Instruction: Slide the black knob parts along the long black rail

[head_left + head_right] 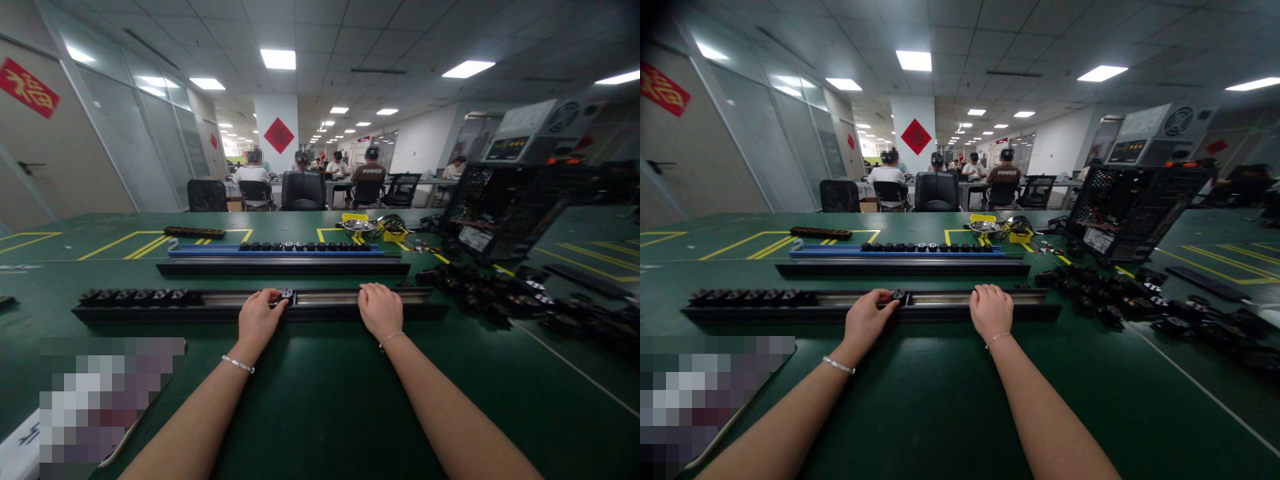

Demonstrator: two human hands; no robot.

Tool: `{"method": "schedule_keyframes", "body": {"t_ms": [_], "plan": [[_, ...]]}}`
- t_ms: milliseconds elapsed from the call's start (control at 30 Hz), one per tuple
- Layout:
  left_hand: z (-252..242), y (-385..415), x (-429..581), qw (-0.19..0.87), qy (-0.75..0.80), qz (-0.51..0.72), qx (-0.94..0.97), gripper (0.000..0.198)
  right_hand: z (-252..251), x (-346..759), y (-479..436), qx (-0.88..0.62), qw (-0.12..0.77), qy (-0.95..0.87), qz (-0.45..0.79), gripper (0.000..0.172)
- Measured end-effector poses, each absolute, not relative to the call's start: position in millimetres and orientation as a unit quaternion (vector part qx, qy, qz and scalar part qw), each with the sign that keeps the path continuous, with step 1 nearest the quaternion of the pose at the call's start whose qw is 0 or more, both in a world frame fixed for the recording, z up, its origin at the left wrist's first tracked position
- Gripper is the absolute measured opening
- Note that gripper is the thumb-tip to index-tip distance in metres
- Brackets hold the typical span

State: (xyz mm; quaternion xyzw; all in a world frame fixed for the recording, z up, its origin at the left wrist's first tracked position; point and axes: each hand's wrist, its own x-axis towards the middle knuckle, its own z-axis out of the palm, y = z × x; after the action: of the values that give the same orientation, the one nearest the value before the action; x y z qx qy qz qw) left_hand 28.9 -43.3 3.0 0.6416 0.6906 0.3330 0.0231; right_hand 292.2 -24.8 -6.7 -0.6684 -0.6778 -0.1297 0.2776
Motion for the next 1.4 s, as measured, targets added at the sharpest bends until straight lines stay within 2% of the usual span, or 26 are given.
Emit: {"method": "schedule_keyframes", "body": {"t_ms": [1400], "plan": [[5.6, -48.8, 34.3, 0.010, 0.630, 0.330, 0.703, 0.015, -5.7, 292.0, -25.8, -0.668, 0.278, -0.680, -0.118, 0.038]]}}
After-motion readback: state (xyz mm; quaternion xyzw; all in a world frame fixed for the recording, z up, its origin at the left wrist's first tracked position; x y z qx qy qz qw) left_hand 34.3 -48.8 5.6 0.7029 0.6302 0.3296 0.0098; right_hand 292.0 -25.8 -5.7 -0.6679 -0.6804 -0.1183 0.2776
